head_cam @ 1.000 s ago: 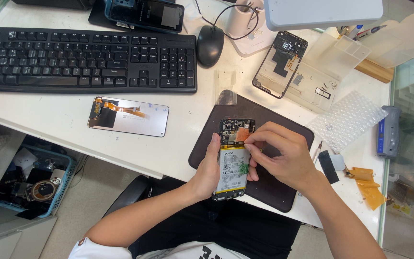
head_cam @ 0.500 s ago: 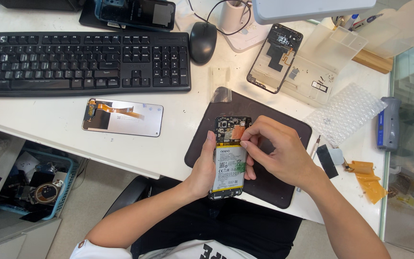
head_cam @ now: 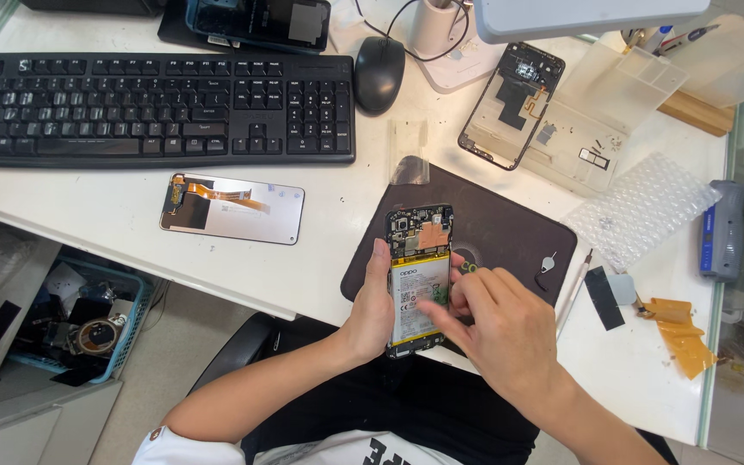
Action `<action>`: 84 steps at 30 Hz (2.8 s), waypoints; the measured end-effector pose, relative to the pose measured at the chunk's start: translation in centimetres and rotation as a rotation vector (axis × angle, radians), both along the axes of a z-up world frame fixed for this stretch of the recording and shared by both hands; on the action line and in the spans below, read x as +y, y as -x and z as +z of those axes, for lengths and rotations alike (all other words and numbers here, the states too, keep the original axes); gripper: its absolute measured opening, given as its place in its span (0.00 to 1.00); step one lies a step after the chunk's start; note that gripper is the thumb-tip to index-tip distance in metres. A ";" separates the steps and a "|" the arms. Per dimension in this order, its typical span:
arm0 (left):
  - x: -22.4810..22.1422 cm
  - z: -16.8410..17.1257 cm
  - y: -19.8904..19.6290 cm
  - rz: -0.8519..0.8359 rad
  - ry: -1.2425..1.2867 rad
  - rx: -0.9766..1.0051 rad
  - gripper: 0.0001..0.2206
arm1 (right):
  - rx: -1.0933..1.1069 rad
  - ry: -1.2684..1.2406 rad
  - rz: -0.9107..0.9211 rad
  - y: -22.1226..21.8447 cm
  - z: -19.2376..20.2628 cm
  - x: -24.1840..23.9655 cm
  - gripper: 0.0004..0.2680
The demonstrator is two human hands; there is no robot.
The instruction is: The person disassembles a smartphone, removes the battery, and compares two display modules. They then reinsert the battery and reconnect internal components.
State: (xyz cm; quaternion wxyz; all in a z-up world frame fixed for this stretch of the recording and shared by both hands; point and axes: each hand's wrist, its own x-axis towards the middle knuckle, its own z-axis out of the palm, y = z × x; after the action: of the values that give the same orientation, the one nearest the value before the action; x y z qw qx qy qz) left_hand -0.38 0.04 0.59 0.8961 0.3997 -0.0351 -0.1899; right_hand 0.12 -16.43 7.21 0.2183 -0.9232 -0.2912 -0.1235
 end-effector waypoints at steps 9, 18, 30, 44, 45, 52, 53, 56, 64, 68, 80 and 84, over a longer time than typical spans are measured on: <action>0.1 -0.1 0.1 -0.009 -0.041 -0.021 0.41 | 0.396 -0.180 0.060 -0.8 0.5 -1.2 0.06; 0.4 0.3 -0.3 0.138 -0.198 -0.093 0.38 | 0.571 -0.423 0.104 0.7 1.7 -3.0 0.08; 0.6 0.2 -0.5 -0.066 0.154 -0.060 0.45 | 0.709 -0.903 -0.232 -1.8 -0.2 -12.2 0.05; 1.1 0.9 -0.3 -0.127 0.120 -0.093 0.24 | 0.920 -0.816 -0.241 -10.1 -4.3 -9.7 0.09; 1.2 1.0 -0.3 -0.134 0.113 -0.082 0.23 | 0.899 -0.776 -0.227 -10.1 -4.3 -9.7 0.09; 0.9 1.2 -0.4 -0.125 0.075 -0.056 0.22 | 0.606 -0.503 -0.259 -8.8 -3.4 -8.3 0.08; 0.8 1.2 -0.4 -0.120 0.069 -0.048 0.23 | 0.572 -0.467 -0.276 -8.5 -3.0 -8.0 0.07; 0.7 1.1 -0.4 -0.105 0.019 -0.075 0.24 | 0.465 -0.346 -0.287 -7.7 -2.0 -7.0 0.07; 0.6 1.2 -0.2 -0.096 -0.146 -0.083 0.24 | 0.250 -0.171 -0.198 -7.0 -1.3 -6.3 0.05; 0.6 1.3 -0.3 -0.100 -0.138 -0.095 0.24 | 0.204 -0.123 -0.184 -7.1 -1.2 -6.2 0.06; 0.5 0.0 0.5 -0.035 -0.119 -0.103 0.19 | -0.207 -0.200 0.303 -3.0 2.3 -1.7 0.09; 0.6 -0.7 0.8 0.018 -0.110 -0.191 0.17 | -0.250 -0.176 0.381 -3.6 2.3 0.4 0.10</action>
State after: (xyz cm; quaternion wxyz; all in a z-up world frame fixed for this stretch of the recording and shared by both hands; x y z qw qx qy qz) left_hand -1.15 0.65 -0.14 0.8670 0.4648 -0.1062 -0.1447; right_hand 3.75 -16.06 9.48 0.2793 -0.8066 -0.4730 -0.2183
